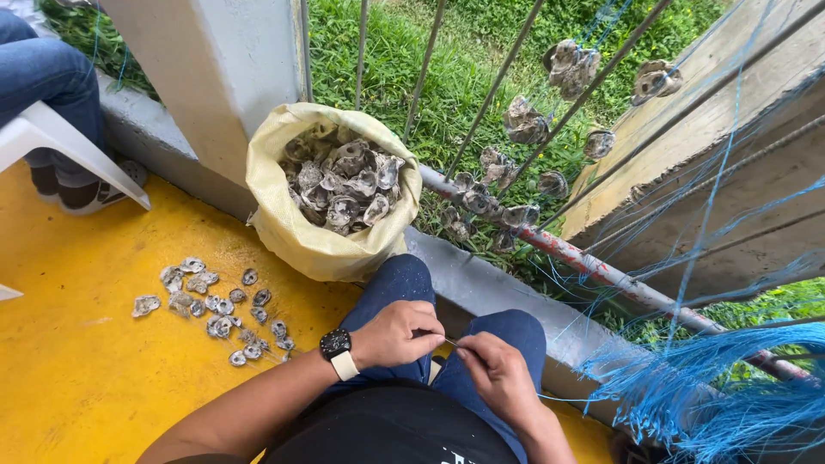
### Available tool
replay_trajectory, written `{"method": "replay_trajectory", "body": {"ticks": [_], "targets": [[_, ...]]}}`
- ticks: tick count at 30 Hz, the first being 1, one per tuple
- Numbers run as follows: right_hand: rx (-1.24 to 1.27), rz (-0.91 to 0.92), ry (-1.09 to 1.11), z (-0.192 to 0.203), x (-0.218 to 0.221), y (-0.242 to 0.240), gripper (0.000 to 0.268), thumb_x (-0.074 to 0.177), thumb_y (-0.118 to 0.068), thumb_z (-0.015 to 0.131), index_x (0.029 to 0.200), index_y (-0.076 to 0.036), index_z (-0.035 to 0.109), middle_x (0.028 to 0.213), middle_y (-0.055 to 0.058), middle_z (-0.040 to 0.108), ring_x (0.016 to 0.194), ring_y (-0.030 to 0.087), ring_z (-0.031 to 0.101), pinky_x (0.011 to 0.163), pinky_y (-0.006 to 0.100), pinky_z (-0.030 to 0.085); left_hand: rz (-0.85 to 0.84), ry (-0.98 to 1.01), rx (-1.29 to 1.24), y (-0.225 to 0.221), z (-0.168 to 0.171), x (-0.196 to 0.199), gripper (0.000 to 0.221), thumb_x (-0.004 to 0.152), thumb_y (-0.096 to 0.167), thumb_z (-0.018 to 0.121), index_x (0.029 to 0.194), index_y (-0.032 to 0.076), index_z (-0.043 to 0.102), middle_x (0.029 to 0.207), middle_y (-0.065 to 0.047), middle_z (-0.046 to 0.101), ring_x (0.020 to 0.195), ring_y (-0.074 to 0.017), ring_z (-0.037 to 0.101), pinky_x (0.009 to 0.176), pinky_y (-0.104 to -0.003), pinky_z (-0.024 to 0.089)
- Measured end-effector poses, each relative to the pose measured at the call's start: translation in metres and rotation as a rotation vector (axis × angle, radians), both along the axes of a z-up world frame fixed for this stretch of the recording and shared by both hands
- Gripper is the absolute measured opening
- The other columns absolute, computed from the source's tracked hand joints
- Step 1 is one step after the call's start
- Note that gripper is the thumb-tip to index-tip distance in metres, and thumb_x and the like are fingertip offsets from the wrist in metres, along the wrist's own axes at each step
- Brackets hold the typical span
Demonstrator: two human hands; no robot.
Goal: The recorder strings oyster shells onto blue plastic lines for use in aquaculture.
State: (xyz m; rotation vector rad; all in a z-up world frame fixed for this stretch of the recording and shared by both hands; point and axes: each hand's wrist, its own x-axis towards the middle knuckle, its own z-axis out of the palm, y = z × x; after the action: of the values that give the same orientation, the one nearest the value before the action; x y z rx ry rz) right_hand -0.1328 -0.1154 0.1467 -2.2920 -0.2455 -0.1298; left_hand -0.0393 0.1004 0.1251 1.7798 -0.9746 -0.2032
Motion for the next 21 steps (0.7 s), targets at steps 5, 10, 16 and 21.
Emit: {"method": "replay_trajectory", "body": {"ticks": [5, 10, 16, 21], "targets": [[-0.049, -0.047, -0.015, -0.012, -0.007, -0.012, 0.008, 0.088, -0.008, 0.07, 0.093, -0.002, 0.072, 0.08, 0.011, 0.07, 0.071, 0.027, 0.07, 0.063, 0.036, 0.054, 0.066, -0.11, -0.075, 0.016, -0.006, 0.028, 0.011, 0.092, 0.015, 0.068, 0.093, 0.006, 0.073, 0.09, -0.008, 0.068, 0.083, -0.0235, 0.068, 0.075, -0.034, 0.054], [-0.012, -0.2, 0.092, -0.021, -0.014, -0.031, 0.01, 0.087, -0.008, 0.07, 0.094, -0.002, 0.073, 0.079, 0.01, 0.071, 0.068, 0.024, 0.071, 0.062, 0.035, 0.055, 0.399, -0.329, 0.008, 0.071, -0.03, 0.133, 0.019, 0.105, 0.01, 0.048, 0.115, 0.002, 0.062, 0.114, -0.014, 0.066, 0.108, -0.0269, 0.067, 0.095, -0.036, 0.057], [-0.102, -0.256, -0.026, -0.025, -0.017, -0.035, 0.011, 0.087, -0.01, 0.071, 0.094, -0.002, 0.073, 0.084, 0.009, 0.073, 0.072, 0.023, 0.072, 0.066, 0.033, 0.056, 0.822, -0.2, 0.58, 0.147, -0.047, 0.281, 0.034, 0.089, -0.004, 0.056, 0.117, 0.003, 0.073, 0.117, -0.019, 0.07, 0.105, -0.0309, 0.069, 0.097, -0.042, 0.055], [-0.121, -0.27, -0.059, -0.043, -0.012, -0.041, 0.011, 0.085, -0.009, 0.073, 0.093, -0.002, 0.074, 0.089, 0.01, 0.074, 0.08, 0.023, 0.074, 0.071, 0.033, 0.058, 0.624, -0.063, 1.137, 0.158, -0.102, 0.361, 0.025, 0.093, -0.002, 0.06, 0.112, 0.0, 0.077, 0.121, -0.024, 0.071, 0.11, -0.0345, 0.07, 0.099, -0.042, 0.057]]}}
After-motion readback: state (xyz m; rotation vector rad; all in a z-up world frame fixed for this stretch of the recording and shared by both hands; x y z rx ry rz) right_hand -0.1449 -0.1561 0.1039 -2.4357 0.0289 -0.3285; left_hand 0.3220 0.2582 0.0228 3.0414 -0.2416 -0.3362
